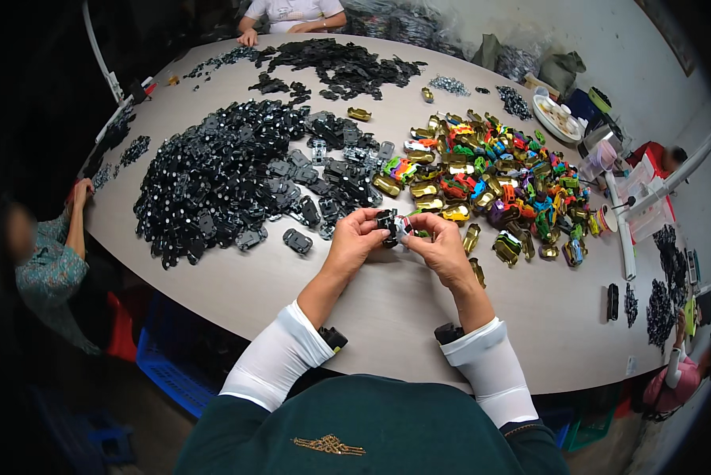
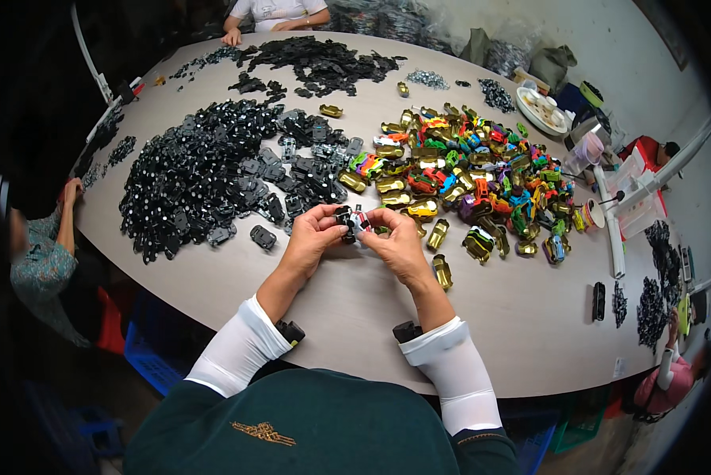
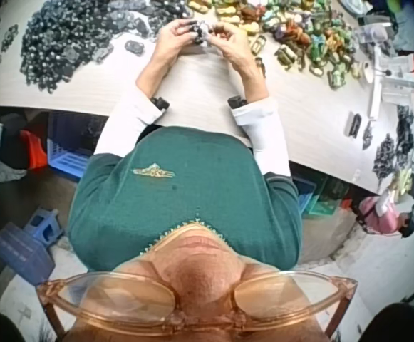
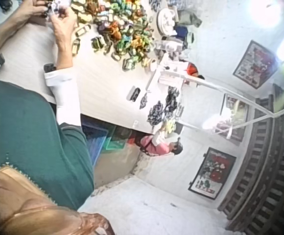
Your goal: The person assembles small toy cars by hand at a large table. They pick up a black chassis and a colored body, fit the two parts together, and place the completed unit on the table. This process is repeated continuously with different colored bodies.
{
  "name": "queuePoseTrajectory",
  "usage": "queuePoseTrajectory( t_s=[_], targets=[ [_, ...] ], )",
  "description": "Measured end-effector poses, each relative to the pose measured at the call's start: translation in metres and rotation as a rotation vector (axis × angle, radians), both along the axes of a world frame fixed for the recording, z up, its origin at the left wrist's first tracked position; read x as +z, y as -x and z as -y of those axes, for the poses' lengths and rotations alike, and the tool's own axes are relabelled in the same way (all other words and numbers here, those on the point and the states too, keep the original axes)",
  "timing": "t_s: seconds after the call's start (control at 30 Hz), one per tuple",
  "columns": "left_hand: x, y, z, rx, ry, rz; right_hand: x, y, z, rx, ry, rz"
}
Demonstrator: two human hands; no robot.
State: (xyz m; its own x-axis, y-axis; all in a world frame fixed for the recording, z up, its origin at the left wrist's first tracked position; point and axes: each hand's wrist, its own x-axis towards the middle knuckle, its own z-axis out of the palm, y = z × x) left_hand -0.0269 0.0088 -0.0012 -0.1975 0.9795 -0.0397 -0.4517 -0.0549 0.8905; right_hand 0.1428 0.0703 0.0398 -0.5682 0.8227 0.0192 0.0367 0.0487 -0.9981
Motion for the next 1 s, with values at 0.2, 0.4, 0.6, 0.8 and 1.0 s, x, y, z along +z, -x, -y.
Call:
queuePoseTrajectory(
  t_s=[0.2,0.4,0.6,0.8,1.0],
  targets=[
    [0.001,0.0,0.001,0.037,-0.001,-0.044,0.005,0.011,0.007,-0.146,-0.482,0.278],
    [-0.001,-0.003,0.002,-0.004,-0.03,0.015,-0.003,0.012,0.008,-0.154,-0.59,0.295],
    [-0.015,0.001,-0.003,0.077,0.008,-0.03,0.003,0.013,0.007,-0.295,-0.513,0.242],
    [-0.008,-0.001,-0.001,0.055,0.034,-0.052,-0.003,0.01,0.005,-0.235,-0.557,0.238],
    [-0.003,-0.001,0.001,0.05,0.037,-0.039,-0.011,0.01,0.003,-0.223,-0.558,0.242]
  ],
)
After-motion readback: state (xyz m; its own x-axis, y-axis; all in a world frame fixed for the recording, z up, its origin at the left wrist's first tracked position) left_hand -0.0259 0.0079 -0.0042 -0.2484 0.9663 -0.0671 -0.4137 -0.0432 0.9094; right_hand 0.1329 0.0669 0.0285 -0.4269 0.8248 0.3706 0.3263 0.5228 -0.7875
